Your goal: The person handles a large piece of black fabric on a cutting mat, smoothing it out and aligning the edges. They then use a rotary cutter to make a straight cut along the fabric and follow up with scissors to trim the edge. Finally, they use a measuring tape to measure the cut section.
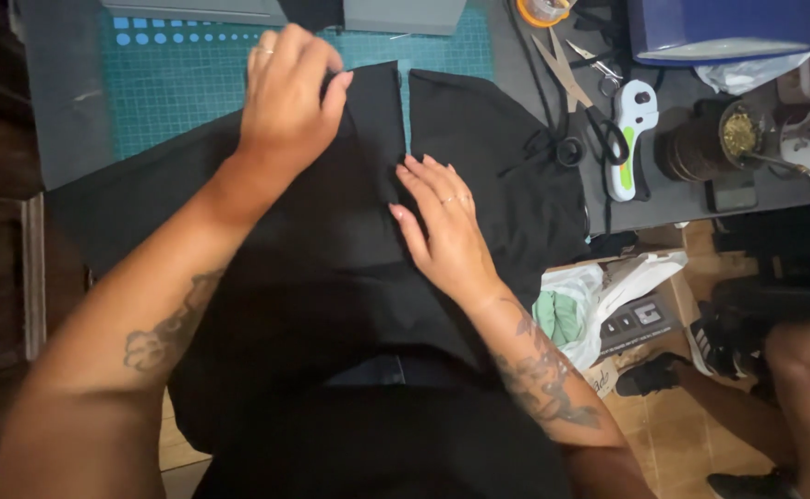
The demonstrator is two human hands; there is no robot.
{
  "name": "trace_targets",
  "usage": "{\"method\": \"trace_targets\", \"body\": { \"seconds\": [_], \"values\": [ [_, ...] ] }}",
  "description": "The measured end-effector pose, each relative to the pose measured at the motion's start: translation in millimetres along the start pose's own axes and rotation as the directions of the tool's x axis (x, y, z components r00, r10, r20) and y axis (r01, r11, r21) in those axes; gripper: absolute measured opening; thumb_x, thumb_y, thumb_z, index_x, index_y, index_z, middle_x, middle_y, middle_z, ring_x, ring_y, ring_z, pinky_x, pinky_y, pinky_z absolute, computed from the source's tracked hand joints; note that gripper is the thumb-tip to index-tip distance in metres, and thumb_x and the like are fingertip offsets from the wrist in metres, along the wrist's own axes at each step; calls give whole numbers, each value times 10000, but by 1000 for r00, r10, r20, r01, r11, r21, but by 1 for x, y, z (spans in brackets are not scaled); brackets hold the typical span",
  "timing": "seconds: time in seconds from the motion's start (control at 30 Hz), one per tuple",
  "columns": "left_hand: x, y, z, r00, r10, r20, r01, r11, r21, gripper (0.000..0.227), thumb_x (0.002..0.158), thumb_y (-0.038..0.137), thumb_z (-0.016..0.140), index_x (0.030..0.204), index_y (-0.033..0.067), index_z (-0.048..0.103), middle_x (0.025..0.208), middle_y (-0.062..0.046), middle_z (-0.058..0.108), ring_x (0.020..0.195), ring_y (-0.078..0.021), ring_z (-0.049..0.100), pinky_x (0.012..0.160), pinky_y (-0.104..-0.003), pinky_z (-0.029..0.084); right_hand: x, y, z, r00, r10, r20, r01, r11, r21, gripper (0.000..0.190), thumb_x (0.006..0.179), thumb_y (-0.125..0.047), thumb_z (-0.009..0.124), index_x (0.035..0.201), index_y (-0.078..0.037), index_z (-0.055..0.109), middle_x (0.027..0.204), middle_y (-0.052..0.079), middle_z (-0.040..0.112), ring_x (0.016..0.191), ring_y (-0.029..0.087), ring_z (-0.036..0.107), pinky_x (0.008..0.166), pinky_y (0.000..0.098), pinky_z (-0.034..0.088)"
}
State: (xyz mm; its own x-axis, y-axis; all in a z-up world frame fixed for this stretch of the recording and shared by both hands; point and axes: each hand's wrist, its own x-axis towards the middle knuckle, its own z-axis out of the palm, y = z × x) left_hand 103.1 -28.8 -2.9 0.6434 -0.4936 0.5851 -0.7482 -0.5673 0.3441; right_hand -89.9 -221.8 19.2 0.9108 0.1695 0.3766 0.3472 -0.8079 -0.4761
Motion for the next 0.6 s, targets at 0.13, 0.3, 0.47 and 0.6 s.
{"method": "trace_targets", "body": {
  "seconds": [0.13, 0.3, 0.47, 0.6],
  "values": [
    [-9, -14, 24, 897, -407, 176, 421, 905, -53, 353, 1034, 379, 816, 869, 139, 617, 724, -15, 635, 725, -333, 656, 612, -530, 458, 1, 9, 9, 999, -46, 8, 47, 999, -11, 352, 1102, -155, 645, 1440, -57, 637, 1532, 115, 596, 1472, 338, 532, 1283, 533, 356],
    [-13, -24, 49, 915, -383, 123, 390, 920, -40, 394, 969, 412, 891, 860, 124, 645, 698, 19, 609, 759, -293, 658, 726, -479, 484, -2, 9, 14, 995, -96, -10, 96, 994, -61, 305, 1100, -142, 661, 1391, -56, 687, 1506, 80, 619, 1433, 326, 552, 1253, 570, 390],
    [-6, -23, 58, 882, -456, 121, 465, 883, -62, 283, 938, 328, 869, 782, 171, 692, 639, 72, 695, 717, -280, 721, 748, -487, 500, -1, 11, 14, 997, -81, 10, 81, 996, -41, 310, 1086, -147, 677, 1381, -53, 688, 1488, 87, 631, 1406, 334, 568, 1255, 570, 379],
    [-8, -25, 63, 850, -519, 94, 527, 843, -111, 275, 924, 359, 837, 784, 207, 655, 655, 103, 678, 661, -196, 696, 729, -436, 485, -2, 10, 14, 997, -79, -6, 79, 996, -34, 298, 1090, -146, 673, 1374, -57, 693, 1487, 81, 632, 1404, 334, 579, 1251, 573, 388]
  ]
}}
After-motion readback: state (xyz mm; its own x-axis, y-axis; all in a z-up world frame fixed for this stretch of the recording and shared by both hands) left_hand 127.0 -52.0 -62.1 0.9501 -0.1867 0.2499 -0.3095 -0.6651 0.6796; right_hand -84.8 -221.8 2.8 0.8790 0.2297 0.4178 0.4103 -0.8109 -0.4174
